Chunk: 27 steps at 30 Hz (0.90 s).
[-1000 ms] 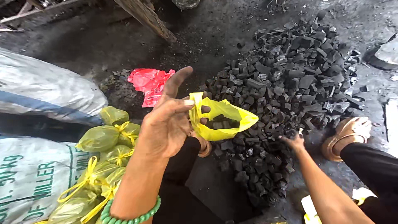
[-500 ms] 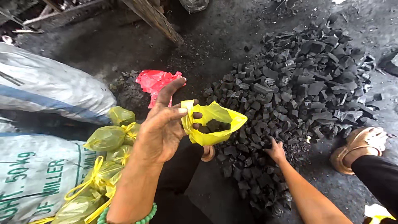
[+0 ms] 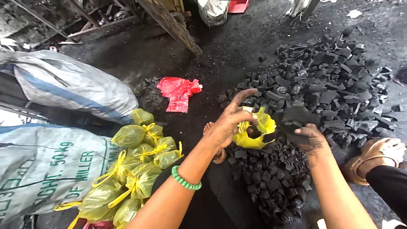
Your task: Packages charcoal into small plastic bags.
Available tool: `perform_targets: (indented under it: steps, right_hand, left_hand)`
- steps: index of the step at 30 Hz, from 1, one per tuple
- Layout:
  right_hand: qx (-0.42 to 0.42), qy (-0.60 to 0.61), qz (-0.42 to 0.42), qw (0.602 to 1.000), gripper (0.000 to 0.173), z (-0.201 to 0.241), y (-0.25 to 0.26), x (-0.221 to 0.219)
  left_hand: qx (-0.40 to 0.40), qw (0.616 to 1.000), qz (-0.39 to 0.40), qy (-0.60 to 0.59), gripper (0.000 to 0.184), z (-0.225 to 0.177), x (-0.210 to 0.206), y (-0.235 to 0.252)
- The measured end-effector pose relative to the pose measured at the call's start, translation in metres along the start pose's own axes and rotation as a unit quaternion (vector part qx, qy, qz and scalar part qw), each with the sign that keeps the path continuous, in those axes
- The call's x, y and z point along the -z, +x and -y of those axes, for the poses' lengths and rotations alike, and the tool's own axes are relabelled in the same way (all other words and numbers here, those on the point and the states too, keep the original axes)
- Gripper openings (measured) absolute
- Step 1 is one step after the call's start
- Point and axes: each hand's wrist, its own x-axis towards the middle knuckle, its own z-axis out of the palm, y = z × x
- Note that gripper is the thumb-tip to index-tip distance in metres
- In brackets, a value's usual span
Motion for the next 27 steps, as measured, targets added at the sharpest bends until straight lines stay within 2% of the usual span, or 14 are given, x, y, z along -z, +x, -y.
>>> perform_targets:
  steps: [2,5,7,10,12,13,15,17,18,20,22,24,26,27]
  right_hand:
    - [-0.044,-0.018,0.054,0.997,0.063,-0.012,0.013,-0.012]
    - [-0.203,-0.108,-0.029,0.973,0.069,-0.032,0.026,-0.027]
    - [-0.264,-0.207,-0.063,0.94,0.071,-0.04,0.028,-0.031]
    - [-0.284,-0.407,0.027,0.868,0.086,-0.033,0.026,-0.029]
    - [-0.231,-0.501,0.103,0.828,0.092,-0.013,0.023,-0.032]
    - [-0.195,-0.497,0.116,0.837,0.094,-0.001,0.02,-0.031]
    - [-0.131,-0.397,0.074,0.905,0.084,0.023,0.013,-0.016]
    - [-0.088,-0.235,-0.087,0.964,0.062,0.027,0.006,0.019]
    - [-0.078,-0.205,-0.197,0.956,0.05,0.018,0.003,0.046]
    - [-0.112,-0.249,-0.405,0.873,0.037,-0.021,-0.015,0.102]
    - [-0.206,-0.328,-0.527,0.756,0.056,-0.073,-0.041,0.146]
    - [-0.315,-0.368,-0.543,0.686,0.081,-0.113,-0.053,0.161]
    - [-0.366,-0.397,-0.523,0.66,0.096,-0.144,-0.043,0.151]
    - [-0.374,-0.401,-0.52,0.655,0.096,-0.152,-0.032,0.139]
  left_hand:
    - [0.008,1.0,0.014,-0.008,0.07,0.002,-0.006,0.003]
    - [0.017,1.0,0.007,-0.017,0.068,0.003,-0.013,0.004]
    - [0.025,0.999,-0.008,-0.036,0.068,0.001,-0.013,0.004]
    - [0.029,0.998,-0.034,-0.046,0.069,0.0,-0.01,0.001]
    - [0.013,0.997,-0.057,-0.041,0.069,-0.001,-0.006,-0.002]
    - [0.007,0.997,-0.07,-0.04,0.068,-0.002,-0.002,-0.004]
    - [-0.011,0.995,-0.087,-0.051,0.066,-0.003,0.008,-0.009]
    - [-0.038,0.993,-0.095,-0.065,0.06,-0.006,0.019,-0.02]
    - [-0.053,0.991,-0.096,-0.071,0.057,-0.009,0.023,-0.024]
    - [-0.071,0.989,-0.099,-0.079,0.056,-0.013,0.032,-0.031]
    - [-0.076,0.988,-0.107,-0.075,0.058,-0.014,0.04,-0.031]
    - [-0.077,0.988,-0.111,-0.079,0.06,-0.01,0.051,-0.031]
    - [-0.075,0.988,-0.112,-0.071,0.063,-0.007,0.062,-0.034]
    - [-0.074,0.988,-0.117,-0.069,0.064,-0.006,0.067,-0.036]
